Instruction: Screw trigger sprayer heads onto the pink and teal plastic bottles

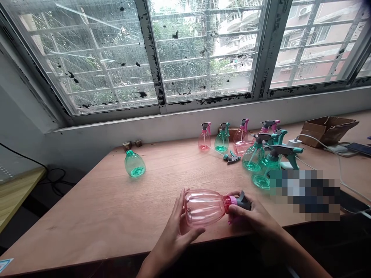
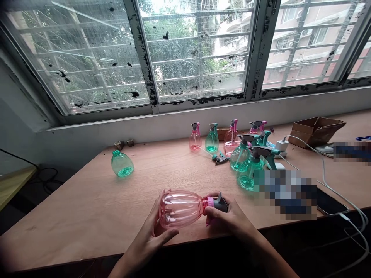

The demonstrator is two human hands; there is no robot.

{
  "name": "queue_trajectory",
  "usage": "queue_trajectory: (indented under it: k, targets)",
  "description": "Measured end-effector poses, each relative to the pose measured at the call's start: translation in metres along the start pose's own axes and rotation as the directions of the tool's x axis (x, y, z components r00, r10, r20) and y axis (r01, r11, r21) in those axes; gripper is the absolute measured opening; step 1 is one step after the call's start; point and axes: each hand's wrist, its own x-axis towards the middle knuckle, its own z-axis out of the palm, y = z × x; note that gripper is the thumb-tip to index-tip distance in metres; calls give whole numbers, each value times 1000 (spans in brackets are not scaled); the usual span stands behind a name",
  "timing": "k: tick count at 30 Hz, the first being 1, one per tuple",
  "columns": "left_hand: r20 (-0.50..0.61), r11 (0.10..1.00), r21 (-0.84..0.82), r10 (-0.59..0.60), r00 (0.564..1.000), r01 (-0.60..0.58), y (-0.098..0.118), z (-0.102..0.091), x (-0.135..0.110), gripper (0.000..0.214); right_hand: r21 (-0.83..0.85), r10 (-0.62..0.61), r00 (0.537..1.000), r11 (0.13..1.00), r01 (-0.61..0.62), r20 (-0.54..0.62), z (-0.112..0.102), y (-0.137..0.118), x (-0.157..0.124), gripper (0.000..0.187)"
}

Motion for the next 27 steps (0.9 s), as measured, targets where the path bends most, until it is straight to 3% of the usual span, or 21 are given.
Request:
queue_trajectory:
  k: [4, 9, 16, 21, 27]
  targets:
    - [-9, 1000, -12, 23, 1000, -23, 1, 1, -2, 88, 36, -4, 1000, 999, 5, -27, 2, 0, 1, 44]
    - [10, 998, -55, -17, 1000, 18, -5, -2, -5, 103, 27, -18, 1000, 999, 19, -12, 4, 2, 1, 43]
    - [-5, 998, -25, 52, 999, -52, -14, -2, -1, 97, 28, -17, 1000, 999, 16, 16, 3, 5, 1, 43]
    - [18, 999, -33, 23, 1000, -23, -13, -2, -3, 112, 24, -12, 1000, 1000, 12, 10, 2, 6, 2, 43]
    - [17, 998, -66, -14, 1000, 15, -4, -1, -3, 96, 39, -25, 999, 999, 24, 30, 0, 5, 3, 40]
